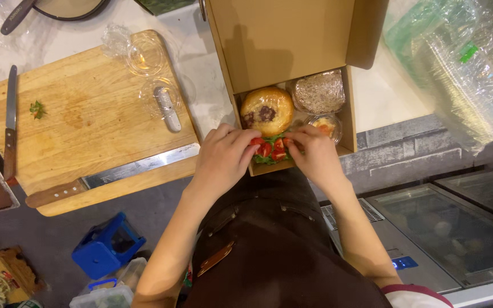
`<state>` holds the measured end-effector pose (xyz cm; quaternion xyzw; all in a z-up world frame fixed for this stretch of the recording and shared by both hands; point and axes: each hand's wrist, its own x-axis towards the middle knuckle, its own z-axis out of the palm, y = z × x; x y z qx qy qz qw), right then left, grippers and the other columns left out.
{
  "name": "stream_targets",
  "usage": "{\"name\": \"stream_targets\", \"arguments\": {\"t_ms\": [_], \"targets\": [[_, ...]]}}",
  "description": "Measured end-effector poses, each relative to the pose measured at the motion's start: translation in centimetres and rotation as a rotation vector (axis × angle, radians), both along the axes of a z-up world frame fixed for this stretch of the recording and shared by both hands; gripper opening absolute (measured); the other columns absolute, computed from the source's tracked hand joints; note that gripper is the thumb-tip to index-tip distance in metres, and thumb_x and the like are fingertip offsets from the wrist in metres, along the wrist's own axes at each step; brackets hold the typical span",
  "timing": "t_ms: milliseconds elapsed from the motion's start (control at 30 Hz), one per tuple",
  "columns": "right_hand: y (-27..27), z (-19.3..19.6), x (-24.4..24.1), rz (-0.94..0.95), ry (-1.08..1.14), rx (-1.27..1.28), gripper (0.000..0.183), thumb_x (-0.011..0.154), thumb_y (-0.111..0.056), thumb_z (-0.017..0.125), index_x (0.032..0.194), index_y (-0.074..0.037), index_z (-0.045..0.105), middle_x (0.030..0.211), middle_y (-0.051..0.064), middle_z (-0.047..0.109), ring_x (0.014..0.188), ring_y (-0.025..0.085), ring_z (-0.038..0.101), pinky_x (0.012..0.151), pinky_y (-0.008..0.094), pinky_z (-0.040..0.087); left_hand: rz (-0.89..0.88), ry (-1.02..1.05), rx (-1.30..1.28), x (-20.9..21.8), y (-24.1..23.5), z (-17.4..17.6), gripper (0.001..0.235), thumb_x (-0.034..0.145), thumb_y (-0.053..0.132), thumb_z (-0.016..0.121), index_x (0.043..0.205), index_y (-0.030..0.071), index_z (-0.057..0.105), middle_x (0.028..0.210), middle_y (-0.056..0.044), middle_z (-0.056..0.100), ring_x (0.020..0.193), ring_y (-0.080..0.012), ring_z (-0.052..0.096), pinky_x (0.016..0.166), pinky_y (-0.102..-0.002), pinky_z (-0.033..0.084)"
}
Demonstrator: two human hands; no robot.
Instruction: The person assembles a meal in a cardboard box by placing greens and sliced tomatoes next to a bagel and other items. They use tongs to handle greens, a knife to slice tomatoes, and scissors to cut plastic wrap.
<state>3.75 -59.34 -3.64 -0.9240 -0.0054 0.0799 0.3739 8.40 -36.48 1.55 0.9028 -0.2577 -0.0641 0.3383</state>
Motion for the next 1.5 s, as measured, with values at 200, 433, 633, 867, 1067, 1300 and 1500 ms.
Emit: {"name": "stream_targets", "arguments": {"t_ms": [200,433,633,867,1067,1300,1500], "targets": [[-0.7,0.6,0.6,-0.096,0.195,0.219,0.02,0.088,-0.007,0.074,0.109,-0.004,0.076,0.099,0.013,0.075,0.085,0.023,0.078,0.075,0.033,0.062,-0.069,-0.003,-0.018,0.0,0.0,-0.5,0.021,0.089,0.018,0.076,0.109,0.011,0.071,0.102,-0.003,0.07,0.1,-0.0258,0.06,0.087,-0.04,0.05],[-0.9,1.0,0.4,-0.127,0.22,0.173,0.019,0.084,-0.006,0.076,0.103,-0.001,0.075,0.09,0.012,0.078,0.08,0.022,0.079,0.073,0.033,0.063,-0.191,0.037,0.18,-0.6,-2.5,-1.7,0.03,0.078,0.016,0.076,0.106,0.006,0.071,0.099,-0.007,0.066,0.101,-0.0273,0.057,0.089,-0.042,0.045],[0.0,0.4,0.1,-0.115,0.157,0.114,0.021,0.086,-0.007,0.077,0.105,0.0,0.074,0.091,0.015,0.076,0.079,0.024,0.077,0.07,0.034,0.062,-0.184,-0.069,0.24,-0.4,-3.0,-2.9,0.026,0.079,0.005,0.069,0.104,0.006,0.066,0.106,-0.006,0.071,0.103,-0.0264,0.058,0.089,-0.039,0.045],[0.2,0.8,-0.3,-0.159,0.091,0.134,0.026,0.086,-0.006,0.077,0.112,-0.001,0.072,0.1,0.018,0.074,0.083,0.024,0.077,0.071,0.033,0.063,-0.139,-0.093,0.182,-0.3,-2.8,-3.4,0.022,0.081,0.01,0.072,0.103,0.009,0.066,0.099,-0.005,0.072,0.098,-0.0253,0.058,0.086,-0.039,0.044],[-0.2,0.8,-1.1,-0.156,0.119,0.106,0.027,0.085,-0.001,0.076,0.112,-0.002,0.073,0.102,0.016,0.074,0.087,0.023,0.078,0.074,0.033,0.063,-0.074,-0.033,0.063,-1.0,-2.1,-3.5,0.02,0.086,0.016,0.076,0.103,0.014,0.068,0.083,0.0,0.071,0.091,-0.0228,0.056,0.083,-0.039,0.042],[-0.3,0.5,-1.0,-0.114,0.145,0.129,0.031,0.081,-0.001,0.079,0.111,-0.001,0.071,0.099,0.016,0.074,0.088,0.023,0.078,0.075,0.034,0.063,-0.094,-0.062,0.101,-1.7,-2.0,-3.5,0.026,0.083,0.017,0.078,0.108,0.012,0.07,0.09,0.0,0.07,0.094,-0.0223,0.057,0.085,-0.039,0.042],[0.0,1.0,-0.6,-0.063,0.158,0.135,0.033,0.08,-0.001,0.079,0.113,-0.003,0.072,0.102,0.015,0.074,0.09,0.023,0.078,0.077,0.033,0.063,-0.088,-0.1,0.096,-1.9,-1.7,-3.0,0.027,0.083,0.016,0.076,0.109,0.01,0.072,0.102,-0.001,0.066,0.1,-0.023,0.056,0.086,-0.038,0.042]]}}
